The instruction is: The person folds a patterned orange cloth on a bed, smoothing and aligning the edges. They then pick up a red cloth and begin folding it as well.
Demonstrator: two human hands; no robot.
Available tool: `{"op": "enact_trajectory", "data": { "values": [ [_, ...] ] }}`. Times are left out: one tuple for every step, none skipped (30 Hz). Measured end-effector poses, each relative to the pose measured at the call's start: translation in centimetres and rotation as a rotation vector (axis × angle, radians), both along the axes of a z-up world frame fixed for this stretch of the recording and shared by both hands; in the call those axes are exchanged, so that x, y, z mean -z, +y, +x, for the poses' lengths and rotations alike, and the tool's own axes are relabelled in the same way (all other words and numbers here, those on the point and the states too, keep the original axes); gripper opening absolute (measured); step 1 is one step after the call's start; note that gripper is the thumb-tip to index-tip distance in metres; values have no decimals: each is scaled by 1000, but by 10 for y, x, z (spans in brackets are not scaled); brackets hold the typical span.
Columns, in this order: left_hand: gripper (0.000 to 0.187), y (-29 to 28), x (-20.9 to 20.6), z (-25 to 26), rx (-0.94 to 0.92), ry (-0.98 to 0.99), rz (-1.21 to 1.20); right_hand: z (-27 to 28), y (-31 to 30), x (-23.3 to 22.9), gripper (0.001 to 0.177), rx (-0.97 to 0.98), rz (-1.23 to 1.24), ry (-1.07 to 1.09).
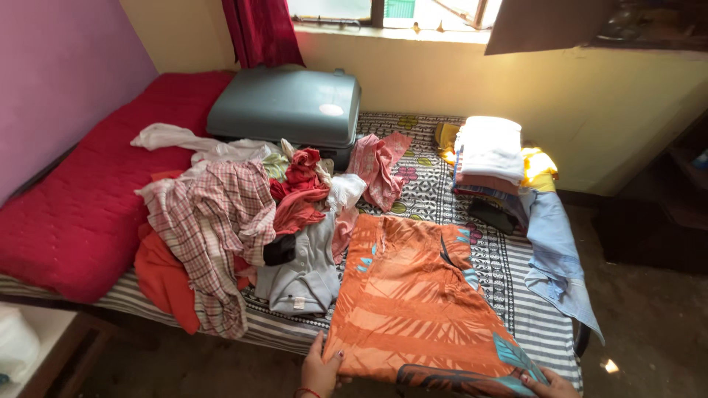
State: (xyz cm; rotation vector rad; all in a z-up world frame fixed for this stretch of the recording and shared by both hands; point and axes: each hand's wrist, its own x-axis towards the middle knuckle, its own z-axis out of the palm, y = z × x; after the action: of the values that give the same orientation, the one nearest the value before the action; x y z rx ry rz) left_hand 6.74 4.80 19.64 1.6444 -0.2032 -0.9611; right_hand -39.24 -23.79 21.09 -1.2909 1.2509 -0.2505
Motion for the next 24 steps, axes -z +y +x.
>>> {"op": "enact_trajectory", "data": {
  "values": [
    [76,0,-3,1,22,9,-7,3,4,-11,69,48,-37,64],
    [75,-2,-5,3,43,18,-14,7,10,-21,70,90,-37,142],
    [71,-3,-6,4,55,33,-17,12,15,-31,72,127,-36,220],
    [68,-7,-6,6,66,48,-19,17,20,-39,75,163,-35,298],
    [65,-10,-7,12,74,59,-21,26,22,-46,67,216,32,175],
    [57,-12,-7,17,91,60,-34,33,21,-54,60,267,98,49],
    [50,-17,-8,21,115,62,-48,38,21,-61,55,325,163,-81],
    [45,-23,-8,26,138,64,-62,45,20,-65,49,349,196,-135],
    [41,-27,-7,30,140,72,-68,48,21,-66,44,376,233,-184],
    [37,-34,-7,36,141,81,-73,52,22,-66,41,404,270,-233],
    [34,-41,-7,41,145,92,-79,53,23,-66,39,403,298,-260],
    [33,-48,-7,46,149,96,-65,54,23,-65,36,403,325,-288],
    [31,-55,-6,51,151,101,-53,54,20,-65,34,401,349,-314],
    [30,-63,-5,55,154,106,-41,53,15,-64,33,401,366,-331],
    [27,-71,-4,59,142,155,-50,54,8,-63,33,397,385,-345],
    [25,-80,-4,64,131,205,-58,56,1,-62,33,393,405,-360],
    [23,-89,-1,69,116,256,-66,59,-7,-61,35,393,407,-368],
    [23,-99,2,75,109,255,-82,61,-17,-59,35,394,409,-375],
    [24,-109,4,80,95,257,-92,63,-27,-56,36,396,397,-373],
    [25,-122,7,84,81,258,-103,66,-39,-52,37,396,371,-364],
    [26,-133,11,89,61,282,-108,69,-50,-48,38,393,351,-352],
    [26,-146,15,94,41,306,-112,71,-62,-43,39,388,325,-336],
    [27,-162,17,100,20,326,-120,76,-76,-38,41,385,301,-324],
    [27,-175,20,104,10,333,-130,85,-92,-32,42,372,276,-316]
  ]
}}
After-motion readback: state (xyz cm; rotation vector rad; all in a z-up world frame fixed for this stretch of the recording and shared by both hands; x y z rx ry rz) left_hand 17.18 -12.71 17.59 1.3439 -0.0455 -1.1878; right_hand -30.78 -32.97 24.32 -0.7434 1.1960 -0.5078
